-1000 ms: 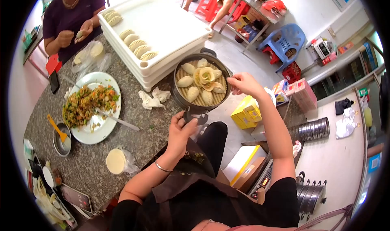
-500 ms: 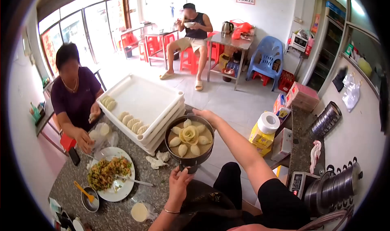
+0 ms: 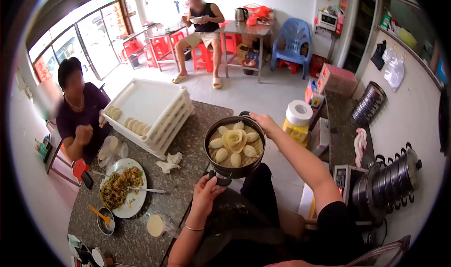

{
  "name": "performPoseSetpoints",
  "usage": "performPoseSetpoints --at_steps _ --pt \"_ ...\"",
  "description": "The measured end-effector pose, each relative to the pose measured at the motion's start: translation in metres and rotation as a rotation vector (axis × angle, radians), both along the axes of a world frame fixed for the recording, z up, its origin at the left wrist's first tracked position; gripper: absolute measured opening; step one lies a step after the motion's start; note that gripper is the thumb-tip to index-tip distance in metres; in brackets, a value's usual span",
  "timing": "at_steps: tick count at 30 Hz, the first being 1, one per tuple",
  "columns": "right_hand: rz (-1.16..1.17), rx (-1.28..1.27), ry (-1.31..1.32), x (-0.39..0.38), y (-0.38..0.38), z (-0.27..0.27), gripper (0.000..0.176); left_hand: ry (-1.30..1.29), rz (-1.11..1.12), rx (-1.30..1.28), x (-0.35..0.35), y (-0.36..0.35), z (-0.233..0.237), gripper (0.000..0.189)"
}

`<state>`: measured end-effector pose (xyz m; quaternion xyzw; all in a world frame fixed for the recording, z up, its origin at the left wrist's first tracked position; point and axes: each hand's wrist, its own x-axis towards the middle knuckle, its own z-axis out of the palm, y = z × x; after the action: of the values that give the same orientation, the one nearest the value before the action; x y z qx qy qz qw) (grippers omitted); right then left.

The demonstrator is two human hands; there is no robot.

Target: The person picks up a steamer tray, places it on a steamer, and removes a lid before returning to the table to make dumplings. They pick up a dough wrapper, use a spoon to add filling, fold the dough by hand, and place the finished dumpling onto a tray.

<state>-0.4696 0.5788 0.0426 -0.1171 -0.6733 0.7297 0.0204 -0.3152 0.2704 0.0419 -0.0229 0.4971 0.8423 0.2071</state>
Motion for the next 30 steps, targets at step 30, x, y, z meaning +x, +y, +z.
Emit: performPoseSetpoints --at_steps 30 --pt "-0.78 0.137 -0.149 0.126 0.297 -0.093 0.044 -0.158 -0.526 -0.164 -0.081 0.269 -0.081 0.032"
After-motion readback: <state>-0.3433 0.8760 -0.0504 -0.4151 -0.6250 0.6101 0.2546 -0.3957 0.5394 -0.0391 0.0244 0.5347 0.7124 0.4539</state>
